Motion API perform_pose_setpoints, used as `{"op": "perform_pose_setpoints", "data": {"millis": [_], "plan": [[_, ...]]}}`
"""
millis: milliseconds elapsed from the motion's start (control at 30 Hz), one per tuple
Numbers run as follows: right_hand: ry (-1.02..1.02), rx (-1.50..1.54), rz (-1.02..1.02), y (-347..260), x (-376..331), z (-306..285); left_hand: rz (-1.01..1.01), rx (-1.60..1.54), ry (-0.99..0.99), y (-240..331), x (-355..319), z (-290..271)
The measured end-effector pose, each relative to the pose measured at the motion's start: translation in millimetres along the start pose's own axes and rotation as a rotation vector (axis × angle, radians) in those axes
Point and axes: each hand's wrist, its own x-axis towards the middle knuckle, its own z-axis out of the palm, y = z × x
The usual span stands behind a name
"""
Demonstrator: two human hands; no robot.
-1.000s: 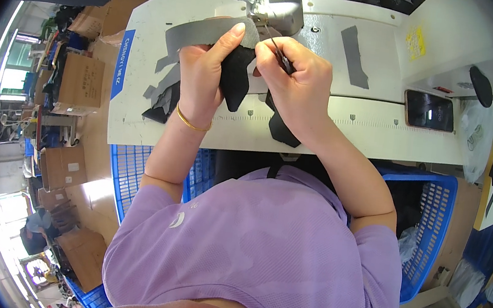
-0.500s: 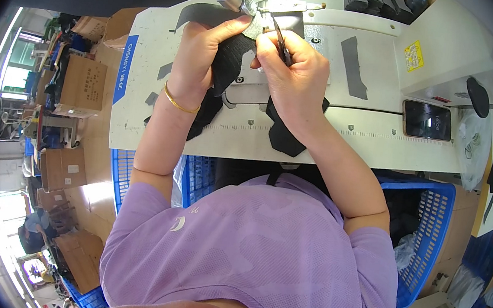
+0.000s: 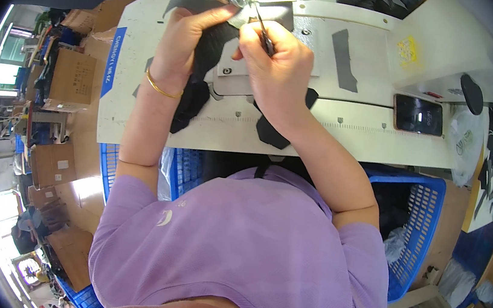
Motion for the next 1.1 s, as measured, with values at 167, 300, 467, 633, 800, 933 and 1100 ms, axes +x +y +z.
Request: {"op": "perform_pose_setpoints", "data": {"millis": [167,300,467,633,800,933,1100], "plan": [[-0.005,0.038,-0.027,-0.9,3.2,-0.3,-0.015,0.069,-0.028,0.4,1.4,-2.0],[-0.015,0.026,-0.002,0.6,1.7,-1.3,-0.146,0.034,-0.129,2.2,0.6,-11.4],[-0.021,0.024,0.006,-0.7,1.8,-2.2,-0.083,0.070,-0.202,-0.5,3.0,-14.5],[-0.024,0.048,0.010,-1.8,2.0,-0.6,0.029,-0.029,-0.172,-9.7,9.1,-16.8],[-0.037,0.066,0.052,-1.0,1.3,-3.0,0.043,-0.033,-0.164,-13.7,14.5,-14.6],[-0.056,0.104,0.071,0.8,-0.4,-4.6,0.012,0.020,-0.132,-14.2,21.3,-17.2],[-0.076,0.077,0.077,3.6,-3.5,-5.6,0.037,0.042,-0.110,3.0,17.9,-3.5]]}}
